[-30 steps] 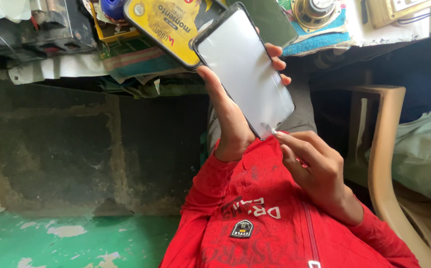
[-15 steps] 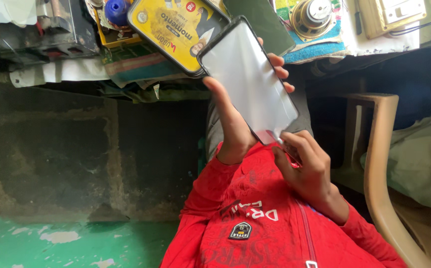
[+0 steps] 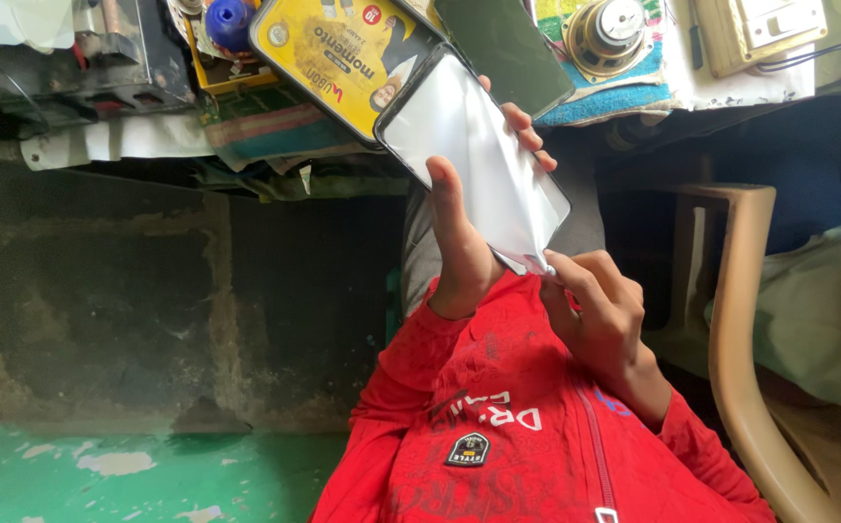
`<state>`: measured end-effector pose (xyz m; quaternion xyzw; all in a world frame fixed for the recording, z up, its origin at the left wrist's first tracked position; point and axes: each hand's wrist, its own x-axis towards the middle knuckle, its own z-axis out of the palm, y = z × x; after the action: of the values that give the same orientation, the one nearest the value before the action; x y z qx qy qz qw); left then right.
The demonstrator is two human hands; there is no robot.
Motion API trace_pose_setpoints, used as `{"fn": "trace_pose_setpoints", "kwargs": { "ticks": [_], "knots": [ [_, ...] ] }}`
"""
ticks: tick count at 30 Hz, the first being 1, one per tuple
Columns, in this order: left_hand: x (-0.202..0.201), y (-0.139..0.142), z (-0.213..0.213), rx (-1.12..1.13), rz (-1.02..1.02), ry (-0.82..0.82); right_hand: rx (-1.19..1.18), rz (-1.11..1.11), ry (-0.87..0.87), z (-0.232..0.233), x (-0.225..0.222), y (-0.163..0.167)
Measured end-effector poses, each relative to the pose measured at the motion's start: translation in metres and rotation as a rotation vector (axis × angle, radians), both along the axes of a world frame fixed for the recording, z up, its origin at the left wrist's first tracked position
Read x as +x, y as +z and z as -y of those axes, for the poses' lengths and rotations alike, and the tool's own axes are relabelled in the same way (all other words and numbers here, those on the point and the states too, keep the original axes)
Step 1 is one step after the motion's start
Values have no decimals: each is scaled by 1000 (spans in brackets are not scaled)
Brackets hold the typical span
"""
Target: The person sits in a chair holding a smartphone on their lap and pries along the edge of the screen with a thin metal blade to separate it from the frame. They then peel a white film off the screen, wipe the display, and continue working on the phone body with the blade and a pink abrasive pad.
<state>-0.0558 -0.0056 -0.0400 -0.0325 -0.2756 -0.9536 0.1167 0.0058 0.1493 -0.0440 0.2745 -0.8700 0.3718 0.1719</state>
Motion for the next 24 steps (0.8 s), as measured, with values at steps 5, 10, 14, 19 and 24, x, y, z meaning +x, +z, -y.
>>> {"fn": "trace_pose_setpoints", "kwargs": {
  "ticks": [5, 10, 14, 19, 24],
  "knots": [
    [-4, -7, -1, 32, 10, -16, -209, 405, 5, 0, 3, 5],
    [-4, -10, -2, 62, 23, -33, -198, 392, -9, 5, 3, 5],
    [-3, -7, -4, 74, 39, -13, -145, 248, -3, -1, -2, 4],
    [-1, -4, -6, -7, 7, 26, -527, 840, 33, -9, 4, -1],
    [2, -4, -12, 34, 44, 29, -502, 779, -53, -4, 9, -3]
  ]
}}
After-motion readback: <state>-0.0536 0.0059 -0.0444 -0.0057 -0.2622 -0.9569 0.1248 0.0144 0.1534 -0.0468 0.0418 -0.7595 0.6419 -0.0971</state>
